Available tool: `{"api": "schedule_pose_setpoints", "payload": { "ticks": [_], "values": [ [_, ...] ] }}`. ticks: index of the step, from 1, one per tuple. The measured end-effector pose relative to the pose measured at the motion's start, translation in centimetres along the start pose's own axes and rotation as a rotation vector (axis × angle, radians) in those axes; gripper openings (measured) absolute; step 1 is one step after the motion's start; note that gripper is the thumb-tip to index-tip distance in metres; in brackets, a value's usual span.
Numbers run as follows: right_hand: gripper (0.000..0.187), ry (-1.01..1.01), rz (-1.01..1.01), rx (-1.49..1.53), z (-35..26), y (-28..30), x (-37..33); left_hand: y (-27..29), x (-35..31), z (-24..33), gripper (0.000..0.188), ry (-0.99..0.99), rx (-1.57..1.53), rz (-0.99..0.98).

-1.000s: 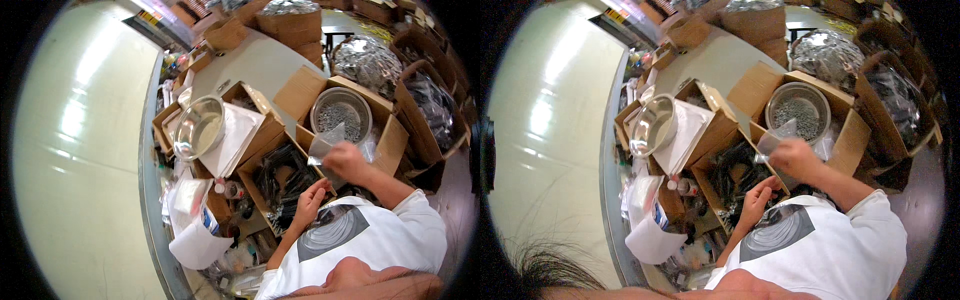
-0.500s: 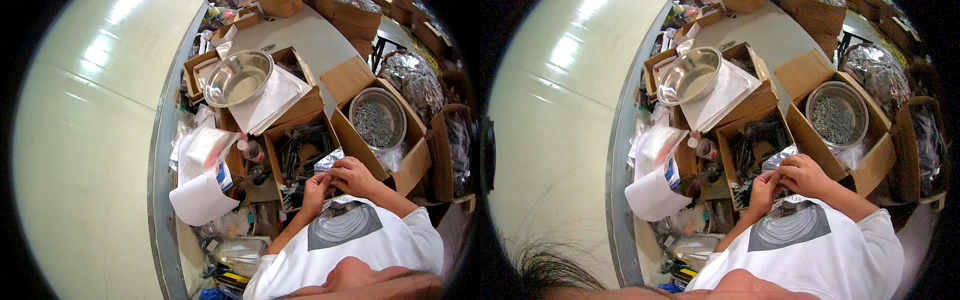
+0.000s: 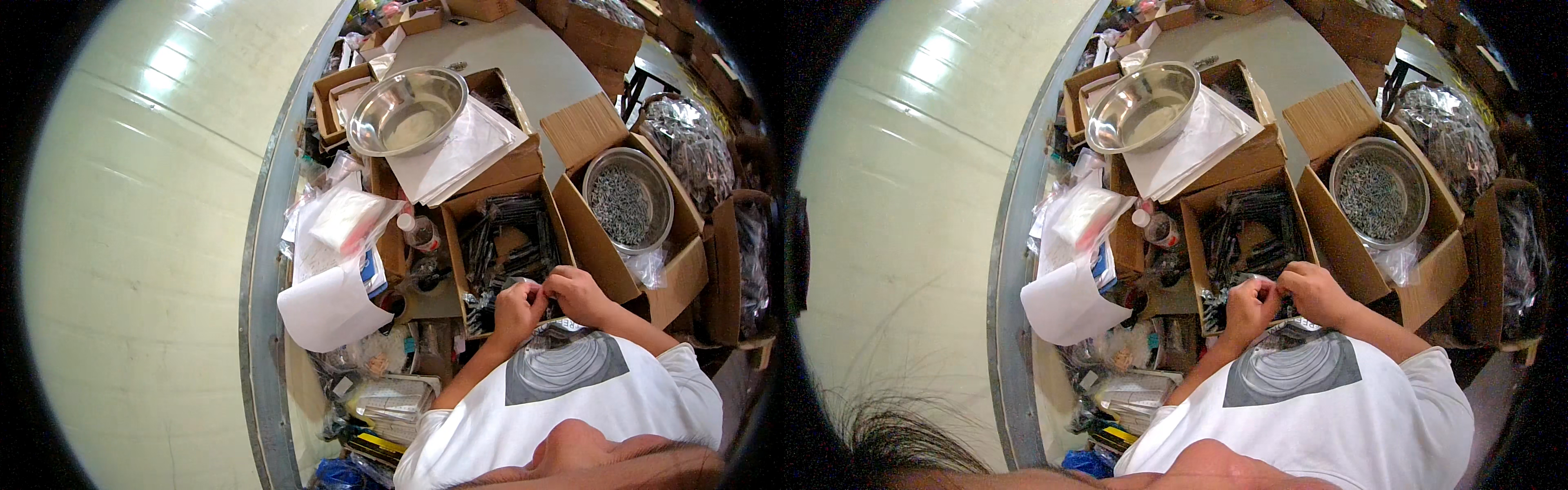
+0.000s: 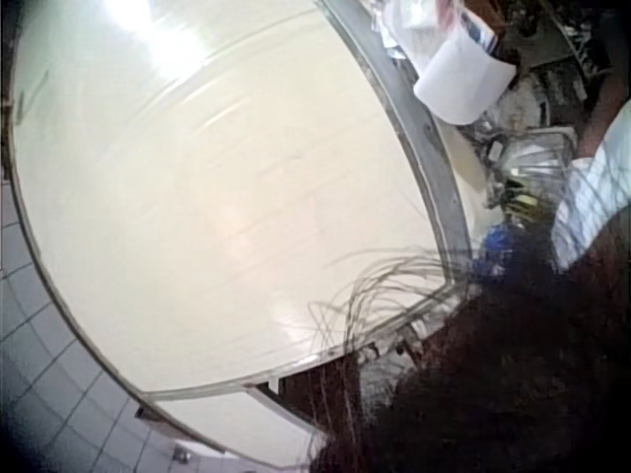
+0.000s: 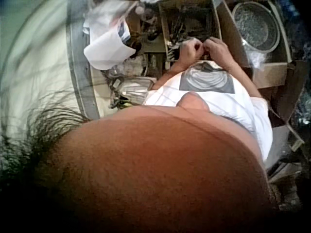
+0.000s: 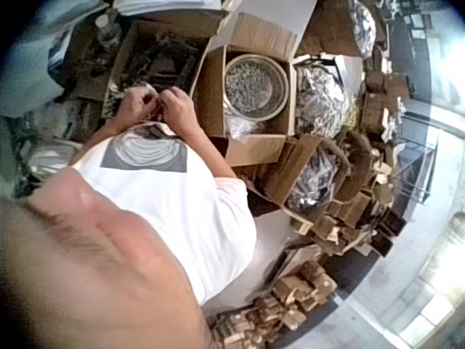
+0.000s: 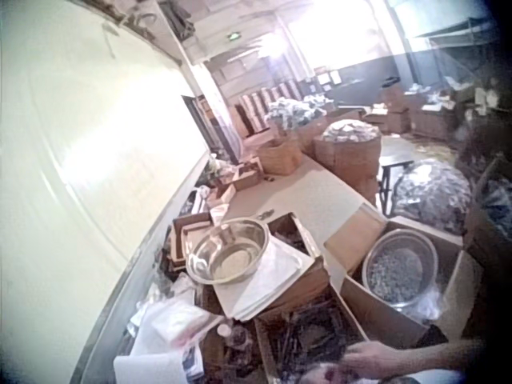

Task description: The person picks up metal parts from a box and puts them into a small plastic bag.

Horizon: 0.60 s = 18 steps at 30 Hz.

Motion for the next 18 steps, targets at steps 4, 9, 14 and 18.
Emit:
{"api": "schedule_pose_setpoints", "payload": {
  "ticks": [4, 9, 14, 18],
  "values": [
    [0.015, 0.001, 0.032, -0.089, 0.1, -0.2, 0.3, 0.0, -0.3, -0.2, 0.020, 0.101, 0.054, -0.049],
    [0.017, 0.122, -0.109, -0.197, -0.1, -1.8, 0.9, 0.2, -0.8, -0.4, 0.020, 0.137, 0.209, 0.050],
    [0.017, 0.280, -0.332, -0.183, -1.6, -4.2, 0.9, 3.4, -1.1, -2.9, 0.013, 0.088, 0.272, 0.258],
    [0.017, 0.345, -0.618, 0.151, -1.0, -4.1, 3.6, 5.5, -1.3, -4.0, 0.021, 0.077, 0.229, 0.243]
  ]
}}
Point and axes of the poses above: each hand's wrist, its own x-axis towards the middle knuckle, its own y-axis out of the back of the hand, z = x × y, the point moved 3 cm from there along x, towards the middle knuckle, and after that the axes turned 6 degrees about z, right-handed, at the moved point
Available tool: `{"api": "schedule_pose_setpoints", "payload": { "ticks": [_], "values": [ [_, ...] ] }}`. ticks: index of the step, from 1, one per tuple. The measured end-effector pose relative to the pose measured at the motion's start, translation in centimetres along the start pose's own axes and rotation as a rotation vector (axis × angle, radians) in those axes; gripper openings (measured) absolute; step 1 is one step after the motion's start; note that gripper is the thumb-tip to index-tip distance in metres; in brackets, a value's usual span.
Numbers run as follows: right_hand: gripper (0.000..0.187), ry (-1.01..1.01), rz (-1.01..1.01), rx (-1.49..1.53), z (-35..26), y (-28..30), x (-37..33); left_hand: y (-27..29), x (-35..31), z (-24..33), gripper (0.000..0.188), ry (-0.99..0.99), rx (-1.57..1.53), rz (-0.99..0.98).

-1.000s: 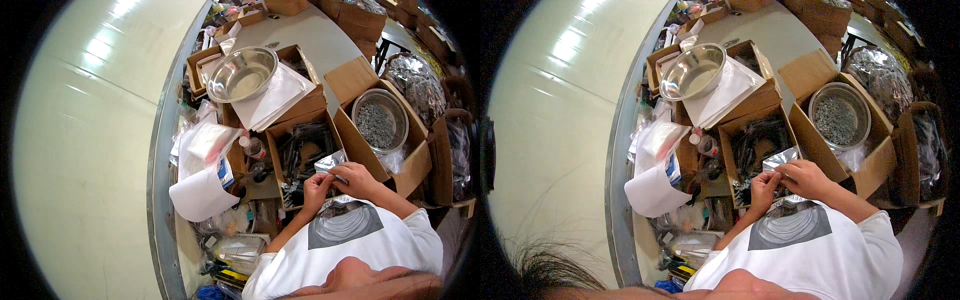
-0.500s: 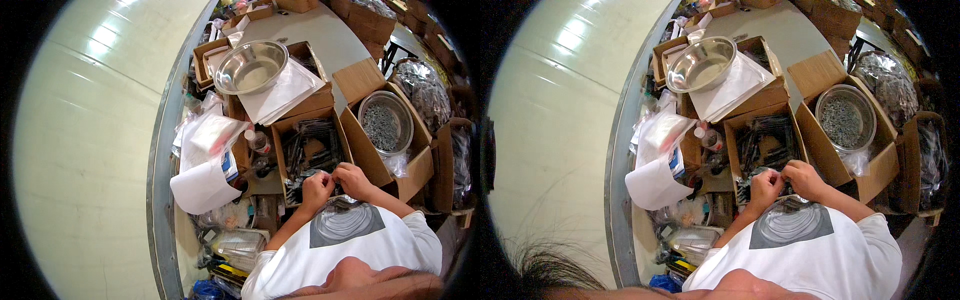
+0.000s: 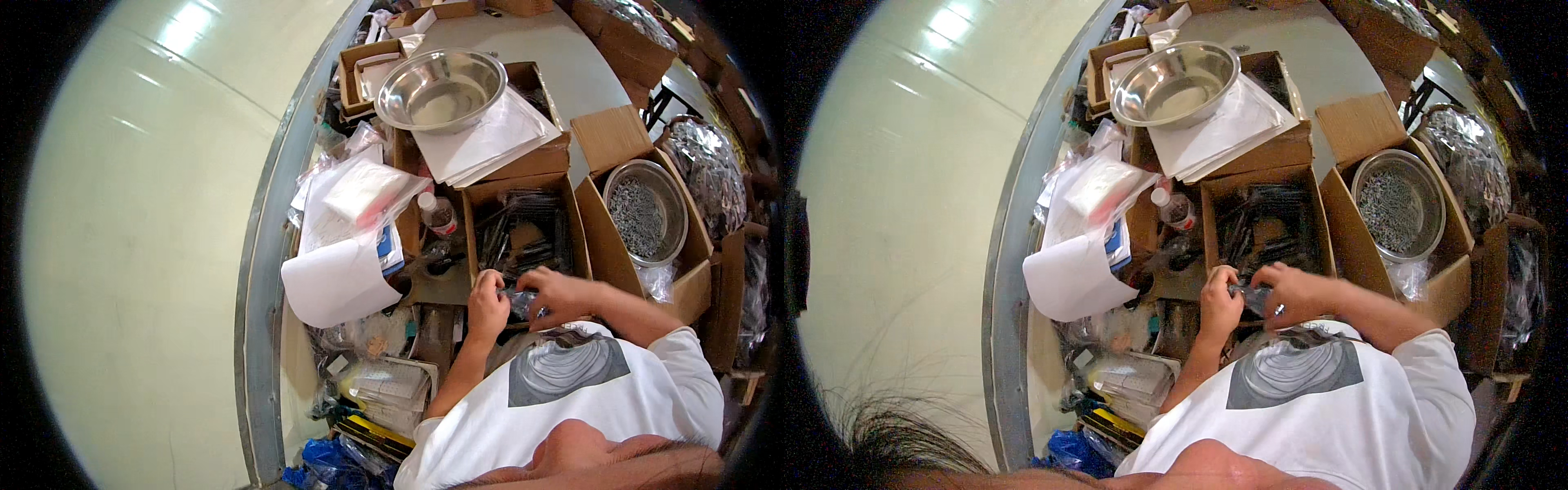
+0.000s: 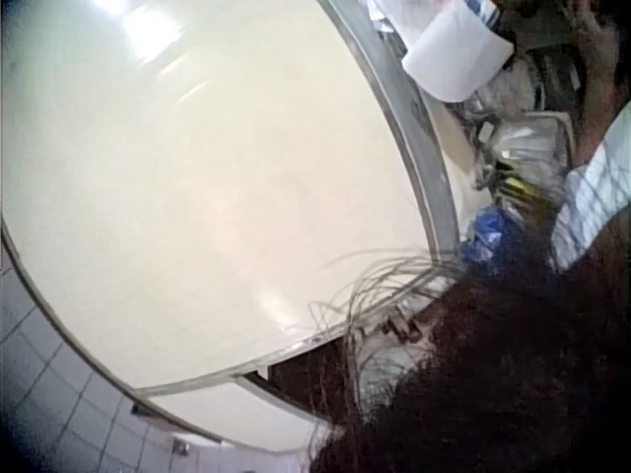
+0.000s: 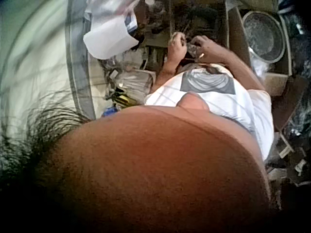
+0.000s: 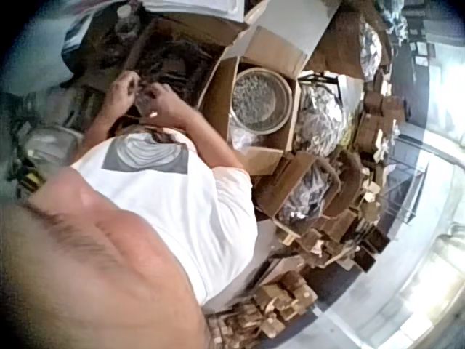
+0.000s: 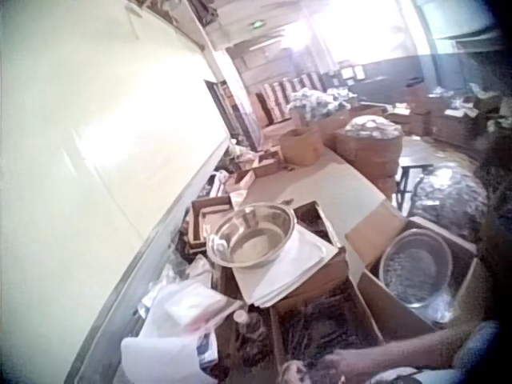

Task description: The person picks up metal parts from a box and puts them into a small plastic bag.

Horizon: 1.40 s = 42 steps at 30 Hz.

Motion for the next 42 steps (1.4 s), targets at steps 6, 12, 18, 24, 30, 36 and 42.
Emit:
{"api": "schedule_pose_setpoints", "payload": {
  "ticks": [6, 12, 18, 24, 30, 36, 42],
  "values": [
    [0.026, -0.578, -0.386, -0.725, 15.7, 0.9, 2.0, 0.3, -0.6, -1.2, 0.011, 0.101, -0.299, -0.264],
    [0.023, -0.329, -0.669, -1.098, 18.4, -1.0, 3.2, 1.0, -1.4, -1.0, 0.017, 0.188, -0.381, -0.275],
    [0.018, -0.230, -0.550, -0.829, 17.3, 1.5, 3.8, 1.2, -1.7, -1.4, 0.019, 0.193, -0.398, -0.249],
    [0.027, -0.381, -0.071, -0.267, 11.6, 6.6, 5.5, 1.3, -1.0, -1.2, 0.017, 0.123, -0.329, -0.235],
    [0.044, -0.511, -0.705, -0.795, 17.6, 3.8, 3.4, 0.2, -0.5, -0.6, 0.016, 0.121, -0.391, -0.256],
    [0.040, -0.496, -0.807, -1.143, 16.0, 1.9, 3.4, 1.0, -0.8, -0.6, 0.017, 0.107, -0.357, -0.255],
    [0.031, -0.321, -0.848, -1.073, 16.5, 2.0, 1.6, 1.1, -0.8, -0.9, 0.024, 0.075, -0.337, -0.244]
  ]
}}
Point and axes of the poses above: each hand's wrist, its own x-axis towards the middle knuckle, its own y-axis out of the back of the hand, z = x × y, the point moved 3 cm from there along x, towards the middle knuckle, and after that the axes turned 6 degrees about z, right-handed, at the moved point
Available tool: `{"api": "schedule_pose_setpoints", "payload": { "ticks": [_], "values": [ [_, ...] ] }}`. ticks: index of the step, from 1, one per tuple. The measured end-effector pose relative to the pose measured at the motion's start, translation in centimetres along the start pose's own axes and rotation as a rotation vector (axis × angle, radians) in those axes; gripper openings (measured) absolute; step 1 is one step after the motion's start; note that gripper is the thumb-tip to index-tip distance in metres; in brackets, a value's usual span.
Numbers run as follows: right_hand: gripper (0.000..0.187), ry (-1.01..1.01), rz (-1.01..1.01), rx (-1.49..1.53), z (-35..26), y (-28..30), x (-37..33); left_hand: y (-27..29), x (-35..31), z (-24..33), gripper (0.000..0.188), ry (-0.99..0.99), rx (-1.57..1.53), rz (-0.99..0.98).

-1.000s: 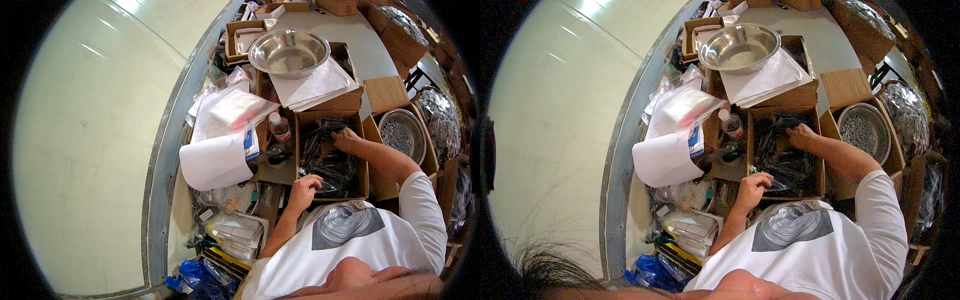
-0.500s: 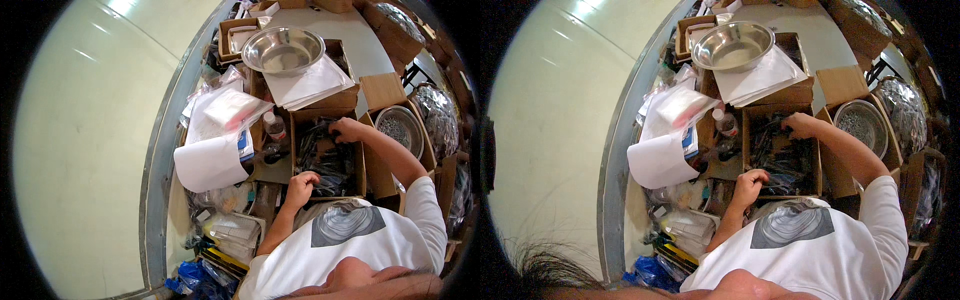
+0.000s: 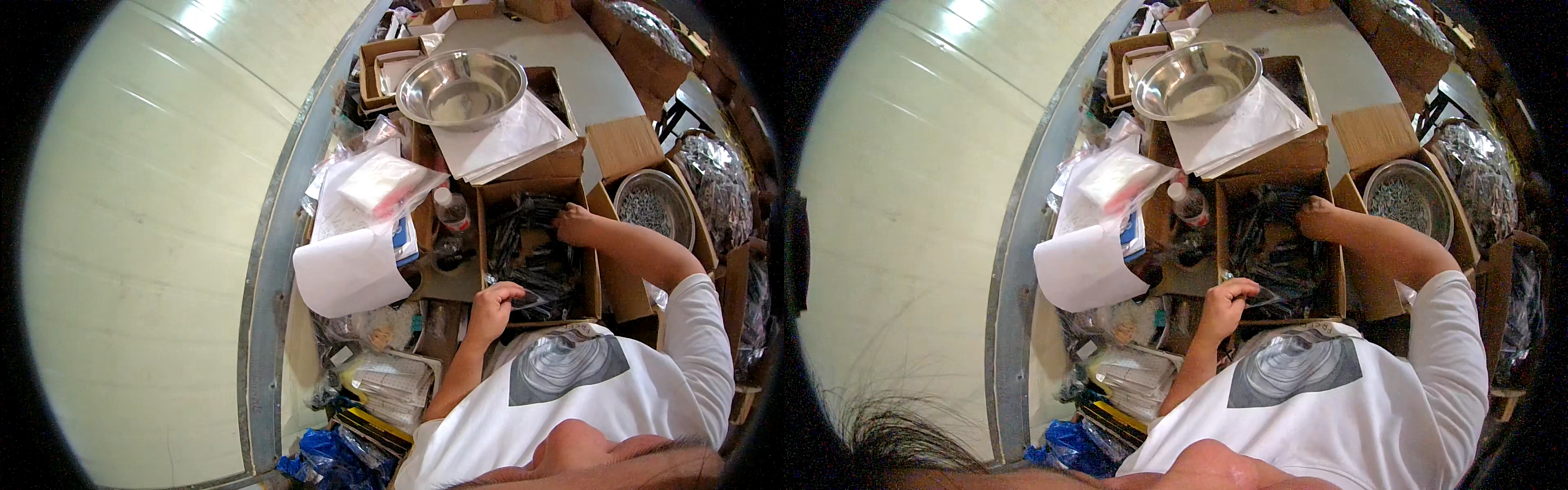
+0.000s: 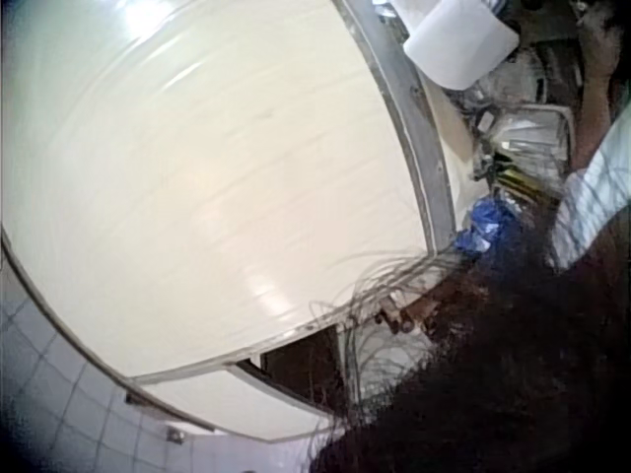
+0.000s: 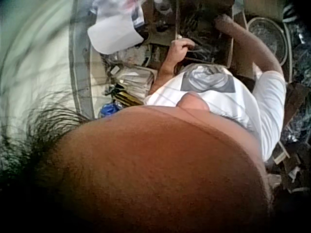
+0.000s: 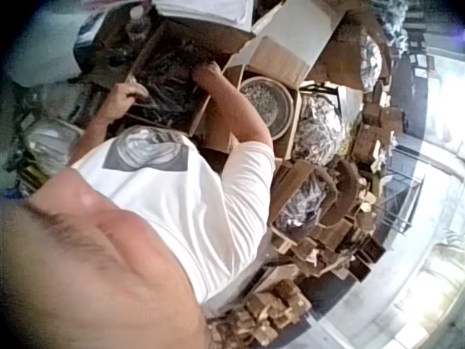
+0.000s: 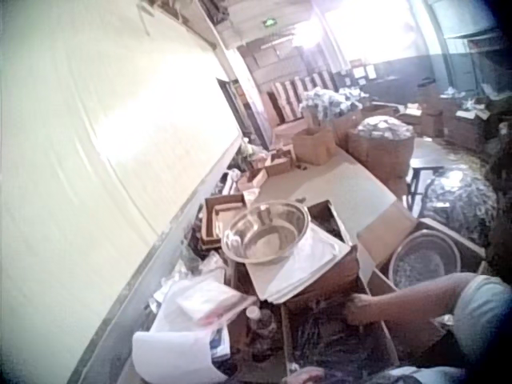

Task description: The person picks up metal parts from a box and puts them into a small plastic bag.

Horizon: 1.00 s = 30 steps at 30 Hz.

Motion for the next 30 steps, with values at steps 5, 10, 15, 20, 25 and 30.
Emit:
{"api": "schedule_pose_setpoints", "payload": {
  "ticks": [5, 10, 15, 20, 25, 30],
  "values": [
    [0.036, -0.007, 0.260, 0.619, 2.8, 6.7, -5.5, -0.5, 0.8, 0.5, 0.025, -0.025, 0.126, 0.009],
    [0.033, 0.127, 0.488, 1.085, 1.7, 10.7, -11.1, -2.6, 2.2, 1.9, 0.028, 0.061, 0.208, -0.085],
    [0.030, 0.057, 0.410, 0.909, -0.3, 8.7, -12.2, -4.1, 3.5, 1.6, 0.039, 0.033, 0.096, -0.064],
    [0.029, 0.061, 0.476, 0.832, -1.4, 6.6, -12.7, -5.1, 3.9, 2.2, 0.041, 0.066, 0.059, -0.121],
    [0.031, 0.067, 0.587, 1.081, -1.9, 9.8, -13.8, -6.2, 3.8, 2.7, 0.045, 0.018, 0.048, -0.183],
    [0.026, -0.180, 0.740, 1.378, 0.5, 9.0, -15.8, -5.9, 3.4, 2.4, 0.045, 0.160, -0.113, -0.161]
  ]
}}
Point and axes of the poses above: each hand's wrist, its own x-axis towards the middle knuckle, its own y-axis out of the back of the hand, z = x × y, the point moved 3 cm from there along x, towards the middle knuckle, and after that the axes turned 6 degrees about z, right-handed, at the moved point
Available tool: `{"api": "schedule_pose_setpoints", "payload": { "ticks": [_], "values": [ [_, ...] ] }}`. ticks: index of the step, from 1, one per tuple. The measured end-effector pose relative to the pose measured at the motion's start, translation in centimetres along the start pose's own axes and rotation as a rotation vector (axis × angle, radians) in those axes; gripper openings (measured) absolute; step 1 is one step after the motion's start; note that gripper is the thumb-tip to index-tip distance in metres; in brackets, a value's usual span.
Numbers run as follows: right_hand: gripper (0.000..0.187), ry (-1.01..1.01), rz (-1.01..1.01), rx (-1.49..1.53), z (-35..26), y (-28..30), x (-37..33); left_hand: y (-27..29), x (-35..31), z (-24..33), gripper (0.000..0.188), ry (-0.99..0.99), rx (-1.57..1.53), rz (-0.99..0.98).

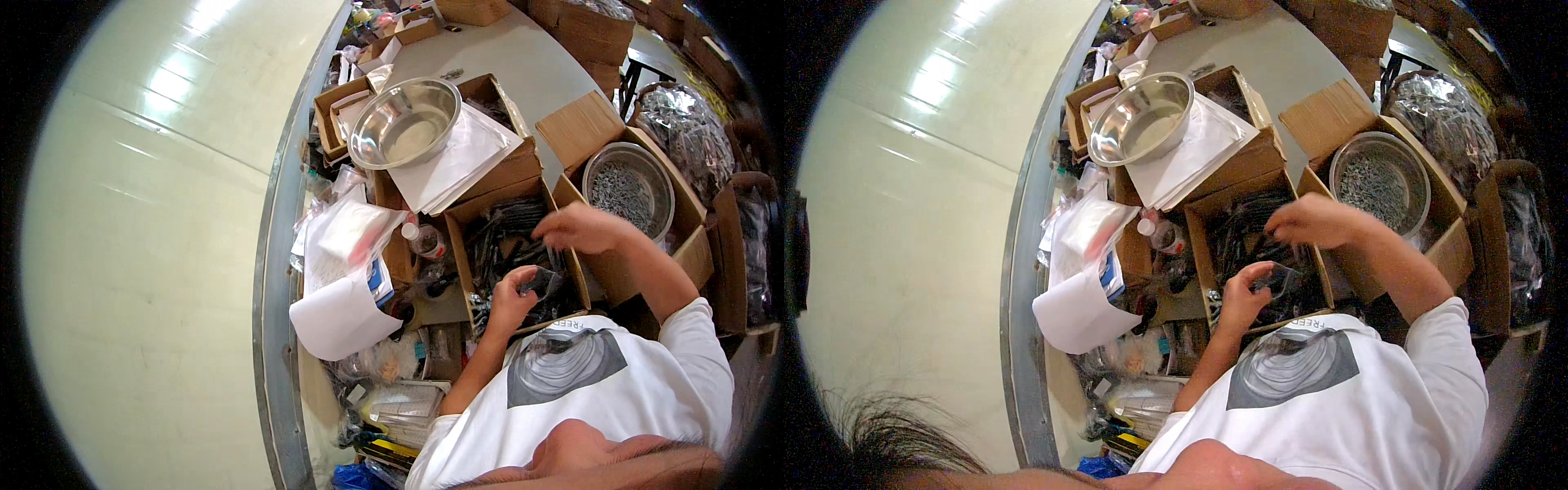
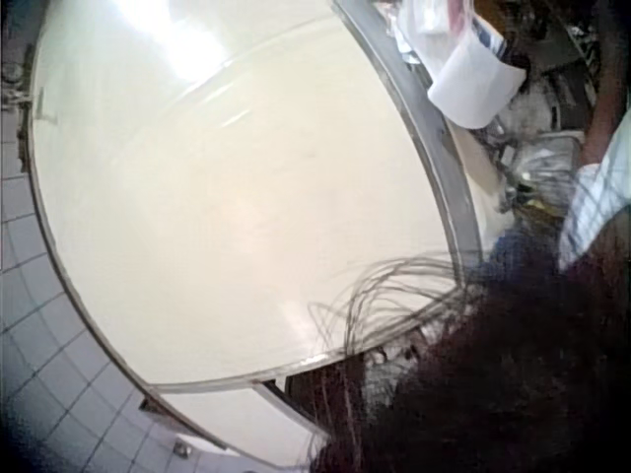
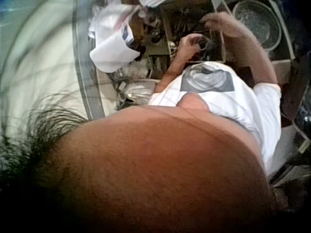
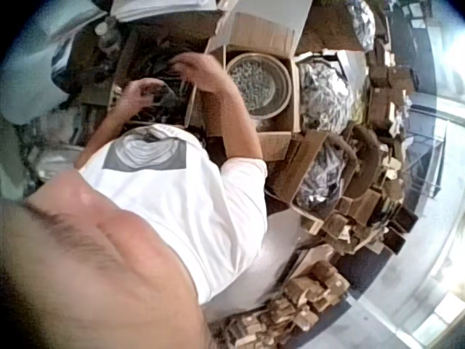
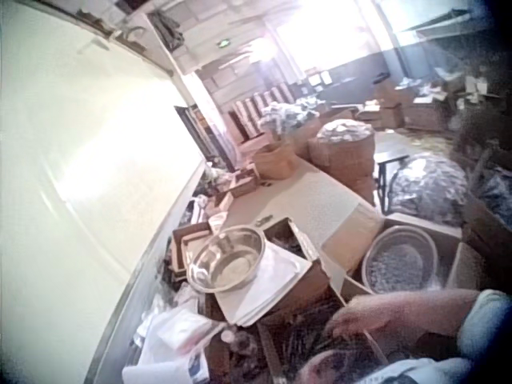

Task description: The person picks up metal parts from a box and puts them into a small plastic bag.

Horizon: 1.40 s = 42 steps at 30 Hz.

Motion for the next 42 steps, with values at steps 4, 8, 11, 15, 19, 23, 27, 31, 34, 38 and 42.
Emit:
{"api": "schedule_pose_setpoints", "payload": {
  "ticks": [4, 8, 11, 15, 19, 23, 27, 31, 34, 38, 42],
  "values": [
    [0.024, -0.344, 0.497, -0.325, 13.7, 4.2, -2.5, 0.0, -0.5, -0.6, 0.045, 0.058, -0.166, -0.021],
    [0.059, -0.808, 0.171, -0.612, 22.8, 2.1, -7.5, -0.1, -0.5, -0.8, 0.047, 0.084, -0.157, -0.032],
    [0.060, -0.790, 0.241, -0.726, 21.4, 0.4, -7.3, -0.3, -0.1, -1.7, 0.048, 0.057, -0.177, -0.061],
    [0.036, -0.672, 0.378, -0.588, 23.7, 0.4, -6.9, -0.6, -0.2, -1.5, 0.049, 0.104, -0.168, -0.096],
    [0.012, -0.781, 0.618, -0.119, 26.4, 3.3, -8.0, -0.2, -0.7, -1.2, 0.043, 0.115, -0.226, -0.042],
    [0.020, -0.783, 0.832, 1.078, 26.7, 5.6, -9.6, 0.5, -0.9, -1.0, 0.046, 0.152, -0.215, -0.046],
    [0.025, -0.621, 0.766, 1.430, 23.3, 6.7, -9.2, 0.4, -0.7, -1.5, 0.045, 0.147, -0.211, -0.047],
    [0.031, -0.576, 0.812, 1.400, 20.6, 7.1, -9.6, 0.1, -0.4, -2.2, 0.045, 0.082, -0.205, -0.073],
    [0.032, -0.574, 0.818, 1.373, 20.5, 7.0, -10.2, 0.1, -0.6, -2.1, 0.045, 0.083, -0.191, -0.067],
    [0.033, -0.492, 0.703, 1.458, 20.3, 6.5, -11.0, 0.4, -0.8, -1.6, 0.045, 0.138, -0.192, -0.063],
    [0.038, -0.336, 0.637, 1.497, 18.8, 5.9, -11.8, 0.1, -0.8, -1.8, 0.044, 0.134, -0.225, -0.068]
  ]
}}
Point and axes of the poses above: each hand's wrist, its own x-axis towards the middle knuckle, its own y-axis out of the back of the hand, z = x × y, the point moved 3 cm from there along x, towards the middle knuckle, and after that the axes turned 6 degrees about z, right-handed, at the moved point
